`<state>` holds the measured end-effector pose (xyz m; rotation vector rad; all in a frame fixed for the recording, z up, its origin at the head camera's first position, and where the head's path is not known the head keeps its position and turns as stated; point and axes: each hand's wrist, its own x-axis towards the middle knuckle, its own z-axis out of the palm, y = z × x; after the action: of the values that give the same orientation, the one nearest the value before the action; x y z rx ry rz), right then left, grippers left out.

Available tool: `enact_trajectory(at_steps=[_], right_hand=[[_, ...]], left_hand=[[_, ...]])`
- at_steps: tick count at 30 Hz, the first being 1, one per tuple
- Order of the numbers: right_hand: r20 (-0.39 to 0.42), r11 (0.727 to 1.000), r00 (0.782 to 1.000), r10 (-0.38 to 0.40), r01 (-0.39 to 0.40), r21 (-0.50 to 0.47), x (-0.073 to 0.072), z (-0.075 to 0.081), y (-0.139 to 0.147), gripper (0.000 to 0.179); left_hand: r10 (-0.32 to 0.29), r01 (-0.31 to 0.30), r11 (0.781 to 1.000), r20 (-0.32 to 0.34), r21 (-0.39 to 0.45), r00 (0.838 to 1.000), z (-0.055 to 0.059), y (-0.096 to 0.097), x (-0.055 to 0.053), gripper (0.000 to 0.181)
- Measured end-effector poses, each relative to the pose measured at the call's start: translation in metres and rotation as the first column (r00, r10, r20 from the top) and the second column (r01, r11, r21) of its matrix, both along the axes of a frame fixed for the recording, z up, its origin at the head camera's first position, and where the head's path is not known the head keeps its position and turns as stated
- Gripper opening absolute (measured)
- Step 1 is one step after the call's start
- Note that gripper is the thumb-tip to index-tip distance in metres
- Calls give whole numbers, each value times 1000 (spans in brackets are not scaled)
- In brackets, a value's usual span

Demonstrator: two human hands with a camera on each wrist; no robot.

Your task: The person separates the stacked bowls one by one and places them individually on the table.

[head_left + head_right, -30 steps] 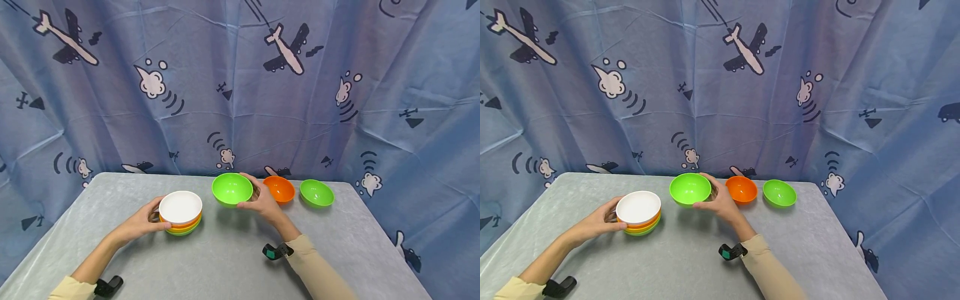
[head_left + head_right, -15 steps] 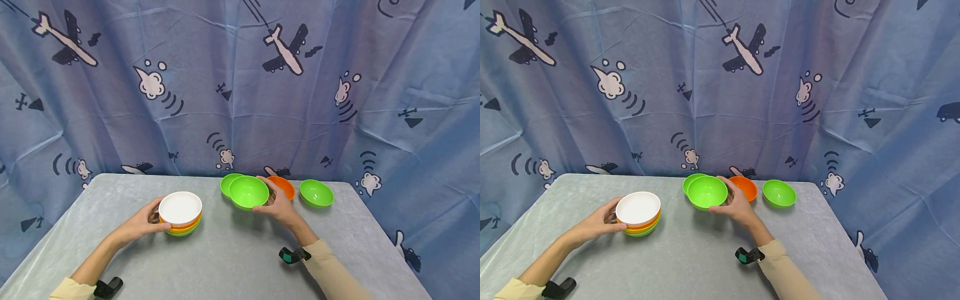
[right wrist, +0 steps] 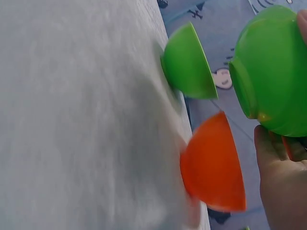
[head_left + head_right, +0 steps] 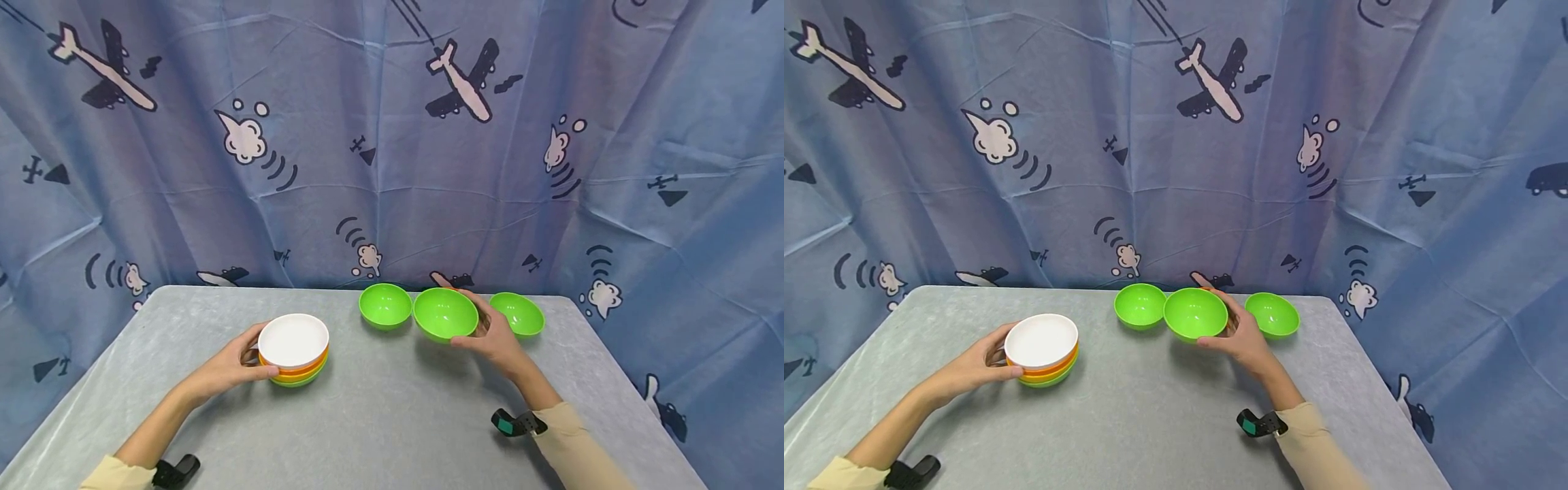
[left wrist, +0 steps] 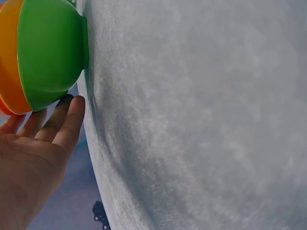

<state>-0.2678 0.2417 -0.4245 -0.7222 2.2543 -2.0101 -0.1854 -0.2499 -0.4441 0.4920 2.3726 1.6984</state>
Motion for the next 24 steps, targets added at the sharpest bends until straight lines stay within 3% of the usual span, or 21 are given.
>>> enact_trajectory(at_steps=[10,16,24], right_hand=[[-41,992,994,-103,106,63,7,5,46,86],[-59,971,975,-212,217,101,15,12,78,85],[-69,944,941,-331,330,-20,19,15,126,86]], left_hand=[[-4,4,1000,-9,-4,1000,1,0,0,82],[-4,4,1000,-9,-1,1000,0,0,-1,83],[1,-1,1000,-3,0,1000,0,-1,1,84]])
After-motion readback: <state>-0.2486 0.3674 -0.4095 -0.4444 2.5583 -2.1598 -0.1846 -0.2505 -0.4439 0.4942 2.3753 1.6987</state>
